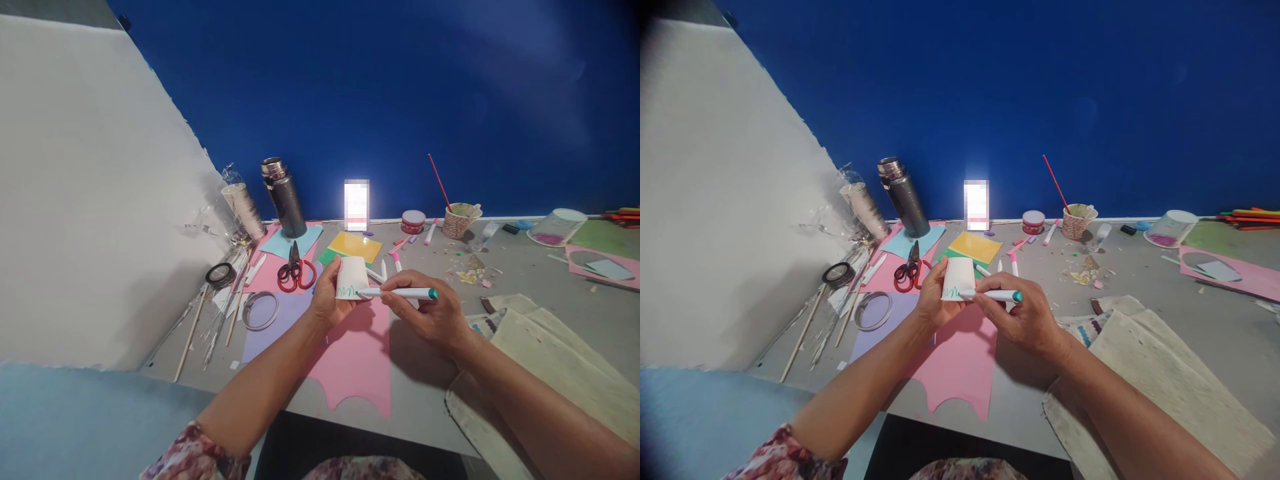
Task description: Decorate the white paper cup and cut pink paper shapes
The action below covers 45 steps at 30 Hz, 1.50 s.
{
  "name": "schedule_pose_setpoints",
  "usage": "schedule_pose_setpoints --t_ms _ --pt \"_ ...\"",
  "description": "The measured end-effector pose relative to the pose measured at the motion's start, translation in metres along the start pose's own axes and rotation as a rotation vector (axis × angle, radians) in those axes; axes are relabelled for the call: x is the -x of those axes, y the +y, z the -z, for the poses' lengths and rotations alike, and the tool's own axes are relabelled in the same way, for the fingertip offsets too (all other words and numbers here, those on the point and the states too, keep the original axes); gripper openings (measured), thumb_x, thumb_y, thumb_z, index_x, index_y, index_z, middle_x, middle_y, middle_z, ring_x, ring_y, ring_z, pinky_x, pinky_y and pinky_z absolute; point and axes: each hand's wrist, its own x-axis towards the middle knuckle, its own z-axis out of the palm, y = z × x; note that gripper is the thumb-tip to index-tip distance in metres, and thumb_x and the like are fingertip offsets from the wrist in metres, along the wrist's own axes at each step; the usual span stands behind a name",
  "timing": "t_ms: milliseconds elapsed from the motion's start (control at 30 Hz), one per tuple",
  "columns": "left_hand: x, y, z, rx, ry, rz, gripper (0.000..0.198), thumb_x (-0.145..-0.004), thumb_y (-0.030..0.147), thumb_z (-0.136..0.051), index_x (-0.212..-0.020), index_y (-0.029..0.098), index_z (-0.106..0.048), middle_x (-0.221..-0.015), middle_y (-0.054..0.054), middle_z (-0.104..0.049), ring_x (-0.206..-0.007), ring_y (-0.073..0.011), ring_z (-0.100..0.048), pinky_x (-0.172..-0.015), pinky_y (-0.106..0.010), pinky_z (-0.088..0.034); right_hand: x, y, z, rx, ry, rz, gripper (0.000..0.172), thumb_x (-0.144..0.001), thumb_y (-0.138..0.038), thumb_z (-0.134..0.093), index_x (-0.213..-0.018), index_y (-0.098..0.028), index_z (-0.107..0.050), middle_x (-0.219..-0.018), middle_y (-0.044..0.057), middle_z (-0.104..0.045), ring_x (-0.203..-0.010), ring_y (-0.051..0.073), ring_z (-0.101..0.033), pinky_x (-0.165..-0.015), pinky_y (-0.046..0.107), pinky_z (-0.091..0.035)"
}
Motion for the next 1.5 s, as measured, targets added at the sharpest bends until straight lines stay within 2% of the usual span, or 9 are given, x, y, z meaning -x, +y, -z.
schedule_pose_setpoints --t_ms 100,300,500,667,833,933,1100,1267,1500 --pt "-0.0008 0.0 -0.0001 0.028 0.002 0.01 0.043 -0.1 0.05 -0.053 -0.099 0.011 -0.072 -0.081 -0.011 -0.074 -0.07 -0.0234 -0.071 -0.065 -0.035 -0.056 -0.0007 0.0005 0.0008 0.012 0.03 -0.022 0.006 -0.092 -0.023 -0.068 -0.09 -0.023 -0.073 -0.078 0.003 -0.078 -0.062 0.015 -0.07 -0.057 0.024 -0.053" --pt "-0.0019 0.0007 0.0016 0.009 0.025 0.004 0.044 -0.097 0.051 -0.056 -0.098 0.01 -0.072 -0.075 -0.011 -0.073 -0.068 -0.024 -0.071 -0.067 -0.035 -0.056 -0.0018 -0.0026 0.0025 -0.014 -0.056 -0.031 0.009 -0.091 -0.022 -0.066 -0.084 -0.022 -0.072 -0.075 0.002 -0.077 -0.059 0.015 -0.068 -0.057 0.024 -0.054" --pt "0.0001 0.0026 -0.0025 0.022 0.007 0.012 0.045 -0.1 0.046 -0.048 -0.102 0.009 -0.073 -0.082 -0.013 -0.075 -0.071 -0.0247 -0.072 -0.067 -0.036 -0.057 -0.0018 -0.0003 0.0018 0.034 0.03 -0.046 0.008 -0.091 -0.022 -0.068 -0.086 -0.021 -0.073 -0.074 0.002 -0.077 -0.06 0.015 -0.069 -0.058 0.024 -0.053" --pt "0.0004 0.0026 -0.003 0.03 0.041 0.009 0.044 -0.098 0.045 -0.049 -0.103 0.009 -0.074 -0.08 -0.012 -0.075 -0.07 -0.0241 -0.072 -0.065 -0.034 -0.055 -0.0015 -0.001 0.0024 -0.007 -0.071 -0.03 0.01 -0.092 -0.022 -0.065 -0.084 -0.022 -0.071 -0.073 0.001 -0.076 -0.057 0.014 -0.067 -0.056 0.025 -0.052" --pt "0.0001 0.0011 -0.0025 0.037 0.018 0.014 0.042 -0.098 0.042 -0.048 -0.103 0.009 -0.074 -0.087 -0.015 -0.076 -0.074 -0.0255 -0.072 -0.066 -0.036 -0.055 -0.0001 0.0012 -0.0008 0.035 0.026 -0.027 0.008 -0.093 -0.024 -0.067 -0.088 -0.024 -0.073 -0.078 0.003 -0.078 -0.063 0.016 -0.07 -0.059 0.026 -0.054" --pt "0.0012 0.0004 -0.0019 0.032 0.007 0.019 0.043 -0.099 0.043 -0.047 -0.101 0.009 -0.074 -0.089 -0.016 -0.077 -0.075 -0.0258 -0.072 -0.067 -0.038 -0.056 -0.0004 0.0019 -0.0012 0.033 0.036 -0.017 0.007 -0.092 -0.024 -0.068 -0.088 -0.024 -0.074 -0.077 0.003 -0.078 -0.063 0.016 -0.07 -0.059 0.026 -0.054" --pt "0.0023 -0.0005 -0.0011 -0.003 -0.015 -0.01 0.052 -0.097 0.057 -0.053 -0.1 0.01 -0.073 -0.08 -0.013 -0.074 -0.071 -0.0253 -0.07 -0.067 -0.037 -0.056 -0.0026 -0.0018 0.0035 -0.002 -0.022 0.004 0.008 -0.093 -0.023 -0.066 -0.087 -0.022 -0.072 -0.078 0.003 -0.078 -0.058 0.014 -0.066 -0.055 0.025 -0.051" --pt "0.0002 -0.0025 0.0007 0.005 0.006 -0.04 0.043 -0.094 0.053 -0.063 -0.092 0.01 -0.072 -0.075 -0.009 -0.071 -0.067 -0.0221 -0.069 -0.065 -0.034 -0.054 -0.0039 -0.0051 0.0075 -0.028 -0.122 -0.011 0.011 -0.092 -0.023 -0.065 -0.085 -0.021 -0.072 -0.075 0.003 -0.076 -0.059 0.014 -0.066 -0.055 0.024 -0.05" --pt "0.0024 -0.0008 -0.0048 0.0 0.005 -0.03 0.045 -0.099 0.047 -0.052 -0.093 0.008 -0.073 -0.076 -0.012 -0.072 -0.067 -0.0232 -0.07 -0.063 -0.034 -0.054 -0.0025 -0.0028 0.0045 -0.006 -0.084 -0.002 0.01 -0.093 -0.024 -0.065 -0.086 -0.02 -0.072 -0.076 0.003 -0.077 -0.055 0.013 -0.063 -0.053 0.024 -0.049"
